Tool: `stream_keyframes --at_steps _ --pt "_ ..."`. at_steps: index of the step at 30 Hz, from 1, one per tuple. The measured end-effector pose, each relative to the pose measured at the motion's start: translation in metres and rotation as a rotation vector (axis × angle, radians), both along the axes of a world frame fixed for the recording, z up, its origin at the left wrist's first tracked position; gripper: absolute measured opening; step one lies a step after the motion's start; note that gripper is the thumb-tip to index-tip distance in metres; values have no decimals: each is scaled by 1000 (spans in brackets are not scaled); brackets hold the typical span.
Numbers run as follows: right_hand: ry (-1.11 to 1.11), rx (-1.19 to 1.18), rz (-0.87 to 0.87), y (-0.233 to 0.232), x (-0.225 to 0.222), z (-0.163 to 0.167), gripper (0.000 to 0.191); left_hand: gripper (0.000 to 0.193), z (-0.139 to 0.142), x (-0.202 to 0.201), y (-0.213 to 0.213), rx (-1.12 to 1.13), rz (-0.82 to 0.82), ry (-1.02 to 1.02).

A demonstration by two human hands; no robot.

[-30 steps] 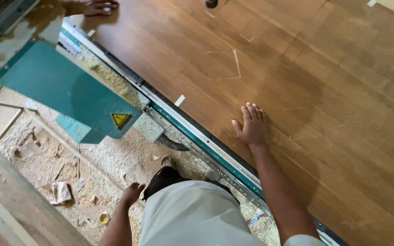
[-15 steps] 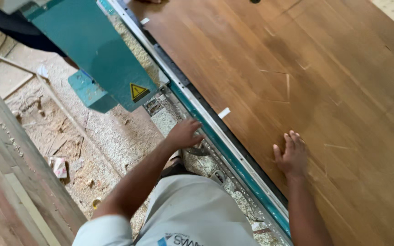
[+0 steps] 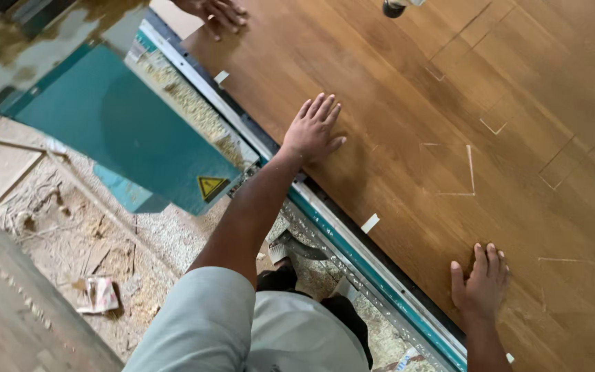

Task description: The person holds a large wood panel flat against the machine table with both hands, steadying and guiding it as a mounted router machine moves over the panel cutting into it. A second person's hands occasionally appear at the far edge of the panel assisting.

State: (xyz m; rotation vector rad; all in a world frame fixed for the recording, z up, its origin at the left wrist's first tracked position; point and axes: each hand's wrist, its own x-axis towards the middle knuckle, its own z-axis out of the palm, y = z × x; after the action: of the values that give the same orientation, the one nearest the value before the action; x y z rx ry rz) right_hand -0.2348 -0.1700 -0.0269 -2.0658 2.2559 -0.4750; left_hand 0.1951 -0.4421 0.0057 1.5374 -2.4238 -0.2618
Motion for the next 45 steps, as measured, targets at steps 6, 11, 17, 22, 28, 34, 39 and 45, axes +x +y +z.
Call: stream_keyframes --at_steps 6,11,17,22,28,34,39,45 --pt "9 27 -19 6 -7 -6 69 90 -20 3 -7 -11 -57 -14" --pt "-10 20 -19 10 -15 -18 70 89 -20 4 -7 21 -67 -13" --pt "22 34 2 8 -26 -29 71 87 -24 4 -10 20 -58 11" --pt "13 74 -16 12 -23 -27 71 87 -27 7 -13 54 -79 3" --pt "2 96 -31 13 -25 -31 71 87 -30 8 -15 55 -83 -7" --pt "5 74 -19 19 -26 -38 69 88 -31 9 -14 89 -75 -32" --pt "6 69 0 19 -28 -39 68 88 -30 9 -13 101 -74 -72" --pt "-2 93 -15 19 -26 -37 69 89 -26 8 -14 123 -74 -82"
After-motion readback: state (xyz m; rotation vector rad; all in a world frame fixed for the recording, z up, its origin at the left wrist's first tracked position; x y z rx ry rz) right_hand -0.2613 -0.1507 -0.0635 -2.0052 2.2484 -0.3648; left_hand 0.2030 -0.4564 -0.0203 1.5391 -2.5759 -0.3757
